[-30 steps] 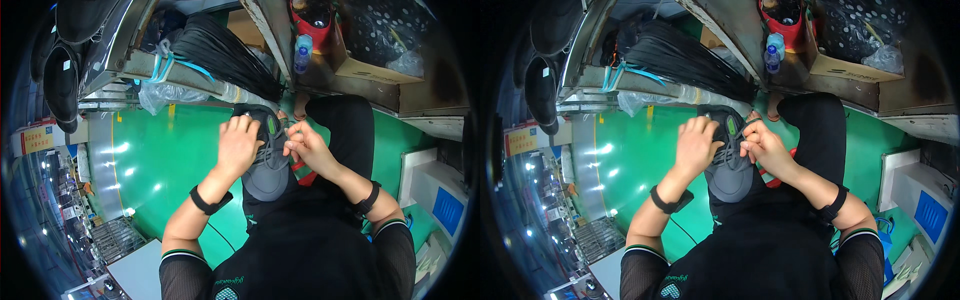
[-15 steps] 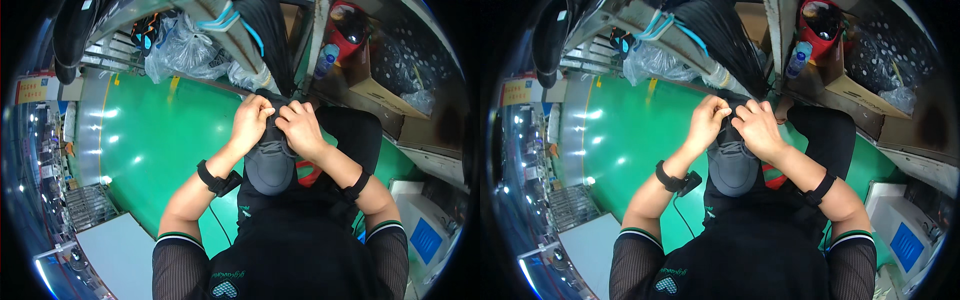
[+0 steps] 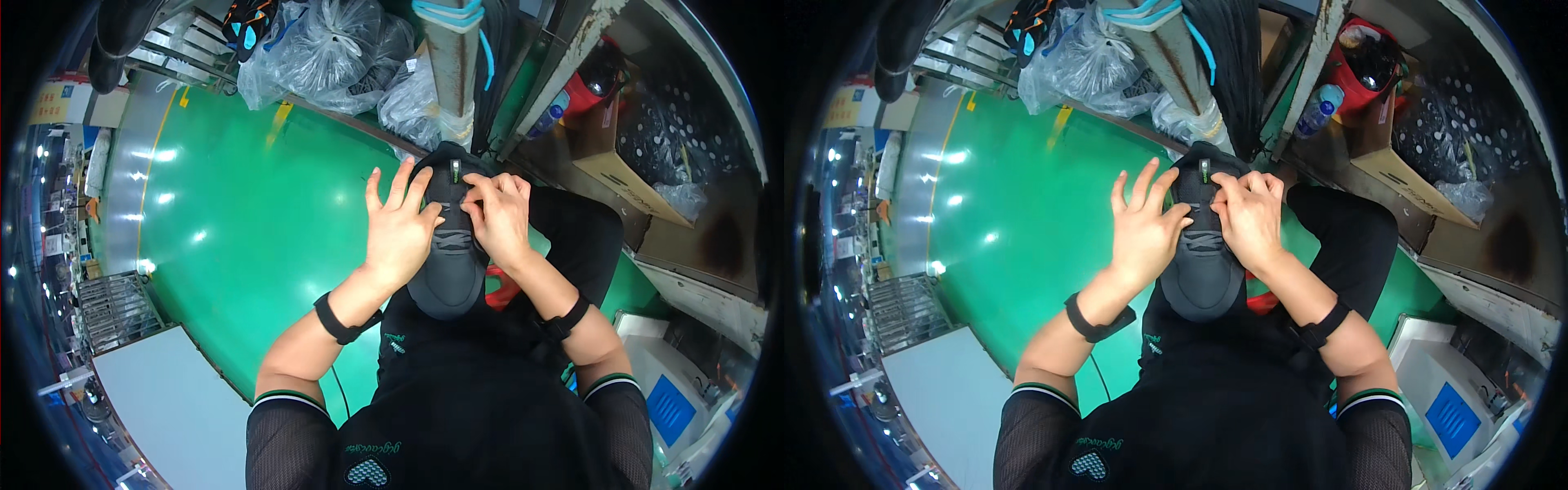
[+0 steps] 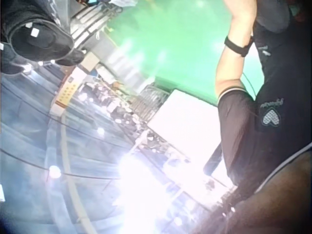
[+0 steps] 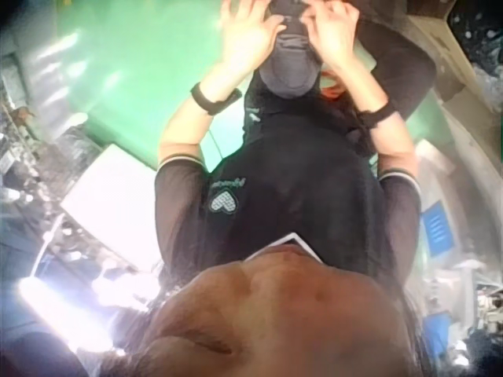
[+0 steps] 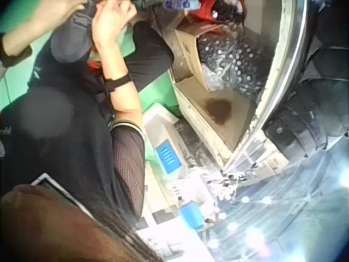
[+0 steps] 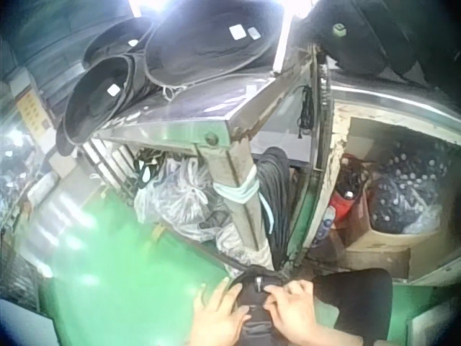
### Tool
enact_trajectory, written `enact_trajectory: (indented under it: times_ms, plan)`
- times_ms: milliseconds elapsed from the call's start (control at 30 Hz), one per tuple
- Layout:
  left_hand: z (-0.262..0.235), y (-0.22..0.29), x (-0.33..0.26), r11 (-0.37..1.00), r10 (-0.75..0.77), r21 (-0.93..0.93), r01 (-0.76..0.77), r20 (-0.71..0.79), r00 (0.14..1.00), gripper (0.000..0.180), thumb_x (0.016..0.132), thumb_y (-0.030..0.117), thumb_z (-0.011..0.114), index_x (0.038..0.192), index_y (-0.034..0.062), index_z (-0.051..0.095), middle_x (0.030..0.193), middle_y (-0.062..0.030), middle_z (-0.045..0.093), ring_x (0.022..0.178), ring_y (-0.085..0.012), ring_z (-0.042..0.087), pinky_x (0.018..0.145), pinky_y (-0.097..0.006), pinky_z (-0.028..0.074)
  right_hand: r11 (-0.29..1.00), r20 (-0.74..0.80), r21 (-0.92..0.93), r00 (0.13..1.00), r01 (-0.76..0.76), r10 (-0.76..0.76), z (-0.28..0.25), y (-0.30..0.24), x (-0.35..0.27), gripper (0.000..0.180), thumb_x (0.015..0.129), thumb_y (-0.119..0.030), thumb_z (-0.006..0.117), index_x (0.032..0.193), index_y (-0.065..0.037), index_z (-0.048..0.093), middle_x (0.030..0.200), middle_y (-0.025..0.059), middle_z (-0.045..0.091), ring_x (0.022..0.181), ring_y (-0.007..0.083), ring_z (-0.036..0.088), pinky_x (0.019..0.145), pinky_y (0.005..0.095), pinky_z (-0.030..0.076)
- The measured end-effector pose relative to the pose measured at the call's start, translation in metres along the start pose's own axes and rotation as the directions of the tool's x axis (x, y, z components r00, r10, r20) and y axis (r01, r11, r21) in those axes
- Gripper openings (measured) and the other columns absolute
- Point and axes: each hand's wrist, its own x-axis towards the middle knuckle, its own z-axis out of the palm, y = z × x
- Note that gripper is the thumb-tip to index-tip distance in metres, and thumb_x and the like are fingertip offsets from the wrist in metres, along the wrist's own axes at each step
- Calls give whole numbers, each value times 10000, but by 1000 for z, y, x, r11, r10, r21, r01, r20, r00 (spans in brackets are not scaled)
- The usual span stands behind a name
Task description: Lacing and tightening the laces on several athletic shoes.
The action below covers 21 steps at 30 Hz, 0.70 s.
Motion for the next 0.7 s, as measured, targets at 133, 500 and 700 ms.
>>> enact_trajectory:
  times_ms: [133,500,700]
  plan:
    - [10,5,3,997,-75,-10,75,-21,997,161,682,186,757,785,79,692,1277,-97,516,1308,-343,357,1025,-594,263,992,16,121,999,-29,28,2,4,-4,277,671,-28,718,934,-97,660,738,-2,647,768,197,553,779,358,390]
    - [17,-12,1,259,-686,-956,141,-80,723,34,884,77,581,885,87,548,1078,-101,611,1134,-297,520,1005,-425,370,647,156,652,905,-396,396,-4,21,-19,112,850,-93,648,945,-73,704,807,19,676,768,112,570,666,266,416]
    - [2,-73,-14,-689,-362,-724,-39,296,884,60,921,30,498,876,69,505,746,-14,501,655,-112,482,643,-265,423,58,108,971,642,-232,760,-62,94,-28,163,962,-129,519,1021,2,597,910,74,663,652,87,613,542,192,459]
